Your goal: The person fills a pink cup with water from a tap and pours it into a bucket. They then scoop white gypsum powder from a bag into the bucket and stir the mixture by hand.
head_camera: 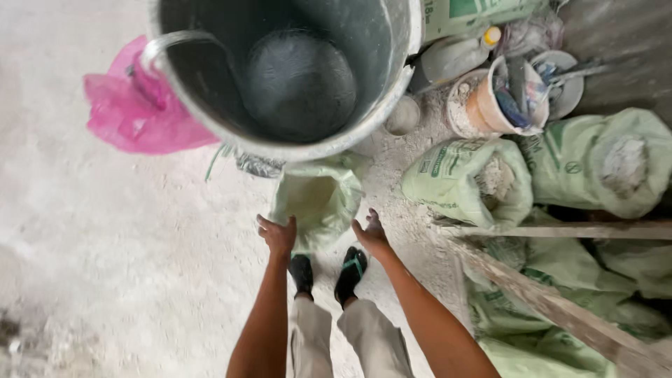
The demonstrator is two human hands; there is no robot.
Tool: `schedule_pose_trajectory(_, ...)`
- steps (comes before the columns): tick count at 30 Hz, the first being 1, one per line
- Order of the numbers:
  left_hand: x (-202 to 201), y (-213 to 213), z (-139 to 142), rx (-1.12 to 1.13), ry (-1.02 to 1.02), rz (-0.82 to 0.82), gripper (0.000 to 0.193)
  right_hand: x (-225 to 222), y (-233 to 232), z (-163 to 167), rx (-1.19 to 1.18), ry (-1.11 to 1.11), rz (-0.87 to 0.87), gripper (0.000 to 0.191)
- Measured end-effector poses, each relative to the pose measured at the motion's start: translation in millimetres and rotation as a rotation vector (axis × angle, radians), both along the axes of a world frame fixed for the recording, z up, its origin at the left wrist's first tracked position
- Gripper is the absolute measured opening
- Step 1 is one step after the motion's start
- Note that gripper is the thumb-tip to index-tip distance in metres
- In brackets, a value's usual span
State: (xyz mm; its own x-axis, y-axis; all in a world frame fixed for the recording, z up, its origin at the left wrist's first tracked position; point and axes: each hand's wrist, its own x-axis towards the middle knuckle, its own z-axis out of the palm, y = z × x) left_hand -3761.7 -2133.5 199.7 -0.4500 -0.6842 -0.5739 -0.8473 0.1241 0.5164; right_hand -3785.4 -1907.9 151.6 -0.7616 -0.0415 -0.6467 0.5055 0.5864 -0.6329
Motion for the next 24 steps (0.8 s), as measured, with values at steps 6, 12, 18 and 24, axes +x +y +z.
schedule_pose_trajectory(6, -29.2, 2.0, -52.2, -0.192, -0.039, -0.142, 0.055, -51.8, -62.6, -53.0, -0.144, -0.111, -0.268, 0.083)
schedule_pose_trajectory(12, -2.2, -11.5, -76.3, -0.041, 0.008, -0.275, 0.059, -41.9, -52.0, -79.2, -0.018, 0.055, -0.298, 0.033)
schedule_pose_trajectory(18, 76.9, -30.3, -86.7, 0.264, 0.163, -0.187, 0.035, 1.2, 17.9, -72.6, -0.145, 0.184, -0.195, 0.043)
schedule_pose_trajectory(24, 91.1, -32.7, -54.0, 0.408, 0.102, -0.240, 0.028, 103.1, 36.2, 0.5, -0.499, -0.217, -0.881, 0.055)
